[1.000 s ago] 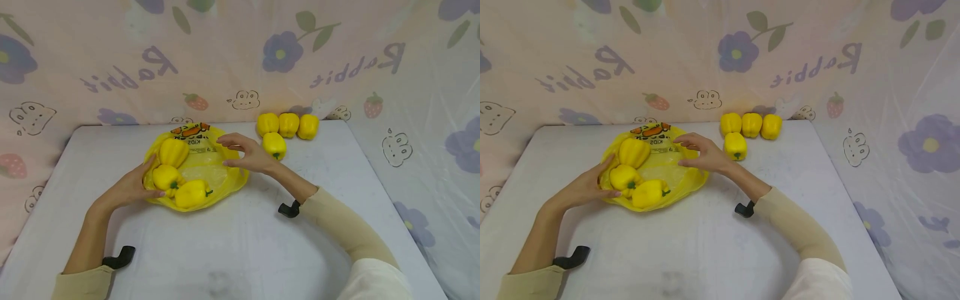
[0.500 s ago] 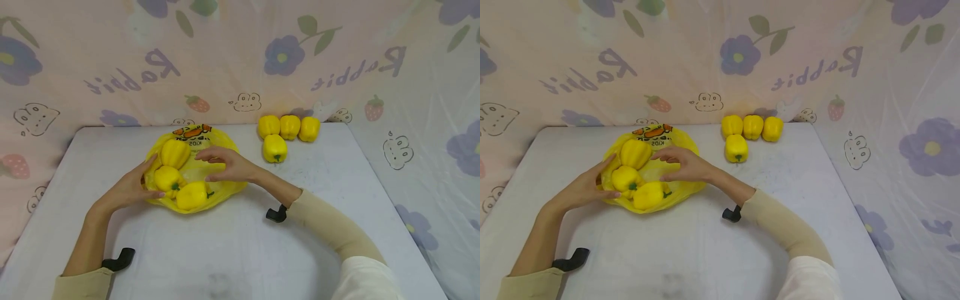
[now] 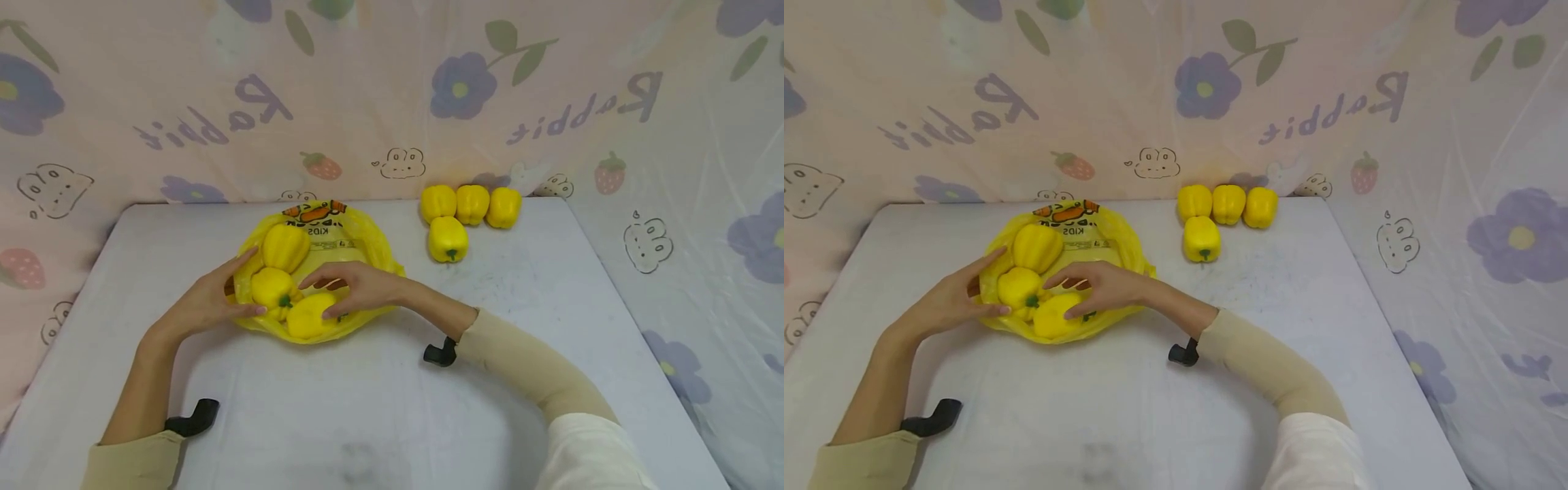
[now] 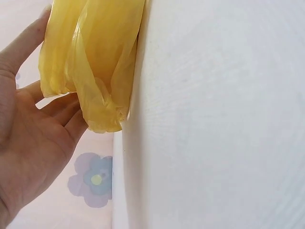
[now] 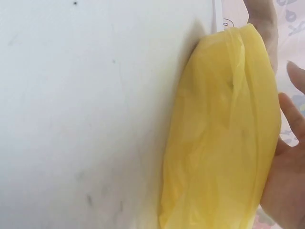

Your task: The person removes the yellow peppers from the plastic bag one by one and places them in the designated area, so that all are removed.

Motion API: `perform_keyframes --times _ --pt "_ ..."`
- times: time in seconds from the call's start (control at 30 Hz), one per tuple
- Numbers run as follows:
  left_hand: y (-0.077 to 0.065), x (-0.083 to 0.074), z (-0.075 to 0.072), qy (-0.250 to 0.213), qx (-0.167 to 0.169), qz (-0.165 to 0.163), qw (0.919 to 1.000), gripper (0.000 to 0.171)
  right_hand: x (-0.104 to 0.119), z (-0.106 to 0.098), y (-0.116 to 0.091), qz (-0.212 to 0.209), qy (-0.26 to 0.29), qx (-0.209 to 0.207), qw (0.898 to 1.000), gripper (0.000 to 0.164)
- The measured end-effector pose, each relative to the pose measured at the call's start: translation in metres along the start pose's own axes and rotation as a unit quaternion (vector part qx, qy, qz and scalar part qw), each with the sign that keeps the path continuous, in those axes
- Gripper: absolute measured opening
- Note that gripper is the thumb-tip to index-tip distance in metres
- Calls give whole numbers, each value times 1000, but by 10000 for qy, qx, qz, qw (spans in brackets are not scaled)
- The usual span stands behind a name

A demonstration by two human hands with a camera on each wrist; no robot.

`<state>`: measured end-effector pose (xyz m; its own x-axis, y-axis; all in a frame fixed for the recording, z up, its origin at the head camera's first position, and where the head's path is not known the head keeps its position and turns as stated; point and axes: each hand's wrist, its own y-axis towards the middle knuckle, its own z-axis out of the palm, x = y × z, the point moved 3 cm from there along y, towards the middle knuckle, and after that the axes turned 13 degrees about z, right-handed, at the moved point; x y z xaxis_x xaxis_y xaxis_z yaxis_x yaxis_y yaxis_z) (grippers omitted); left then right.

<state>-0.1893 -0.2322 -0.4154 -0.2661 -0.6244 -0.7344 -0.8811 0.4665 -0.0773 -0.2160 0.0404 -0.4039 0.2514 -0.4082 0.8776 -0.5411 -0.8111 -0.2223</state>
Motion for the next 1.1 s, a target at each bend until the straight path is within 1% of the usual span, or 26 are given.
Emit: perform_keyframes --times 0.27,0.53,0.77,0.93,1.1 --pt "0 3 0 28 0 -52 10000 111 -7 6 8 223 -705 177 9971 53" --pt "0 4 1 79 22 -49 10000 113 -8 7 10 343 -888 489 9943 57" --pt "0 4 1 120 20 -27 9999 115 -11 6 12 273 -1010 798 9913 65" --pt "1 3 1 110 40 18 9999 115 -13 7 12 251 -1049 789 9910 65" --pt "0 3 1 86 39 107 9999 114 -14 4 9 191 -1036 670 9922 62"
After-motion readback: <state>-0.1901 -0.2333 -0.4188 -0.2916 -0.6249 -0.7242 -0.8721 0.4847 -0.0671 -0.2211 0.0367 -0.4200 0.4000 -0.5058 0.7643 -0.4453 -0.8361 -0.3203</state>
